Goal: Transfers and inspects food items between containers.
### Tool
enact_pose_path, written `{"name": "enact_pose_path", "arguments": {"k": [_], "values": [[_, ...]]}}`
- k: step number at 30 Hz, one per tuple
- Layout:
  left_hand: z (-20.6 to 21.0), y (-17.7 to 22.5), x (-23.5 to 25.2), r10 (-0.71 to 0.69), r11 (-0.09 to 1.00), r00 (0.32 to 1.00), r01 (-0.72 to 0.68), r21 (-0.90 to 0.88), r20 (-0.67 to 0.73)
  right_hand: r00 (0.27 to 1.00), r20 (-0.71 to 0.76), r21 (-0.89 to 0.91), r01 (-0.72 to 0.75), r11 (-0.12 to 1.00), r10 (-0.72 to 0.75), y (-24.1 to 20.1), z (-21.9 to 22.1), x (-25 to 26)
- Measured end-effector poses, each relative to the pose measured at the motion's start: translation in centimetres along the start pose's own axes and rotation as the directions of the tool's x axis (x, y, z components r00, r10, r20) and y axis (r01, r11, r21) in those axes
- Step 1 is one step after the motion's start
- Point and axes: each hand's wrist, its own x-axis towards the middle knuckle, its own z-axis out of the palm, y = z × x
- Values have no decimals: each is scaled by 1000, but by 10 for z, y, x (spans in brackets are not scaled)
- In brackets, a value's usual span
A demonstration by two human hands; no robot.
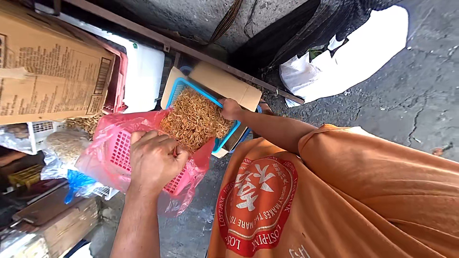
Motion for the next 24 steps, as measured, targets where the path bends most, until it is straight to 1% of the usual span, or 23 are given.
{"name": "enact_pose_path", "arguments": {"k": [3, 9, 12, 20, 24], "values": [[-1, 1, 4, 16, 1000, 1000, -16, 13, -14, 1000, -3, -3, 9, 1000, -9, 1, -2, 3], [2, 0, 0, 6, 1000, 1000, -6, 7, 13, 1000, 12, -6, 4, 1000, -4, 0, 1, -3], [4, -4, 0, 2, 1000, 1000, -2, 16, -8, 1000, 7, -19, 6, 1000, -6, -1, -4, 0], [-1, 8, -1, 2, 1000, 1000, -2, 6, -30, 1000, 4, -5, 21, 1000, -21, 2, -7, 4], [9, 3, 4, -3, 1000, 1000, 3, 10, -11, 999, 21, -4, 27, 1000, -27, 2, -1, 5]]}}
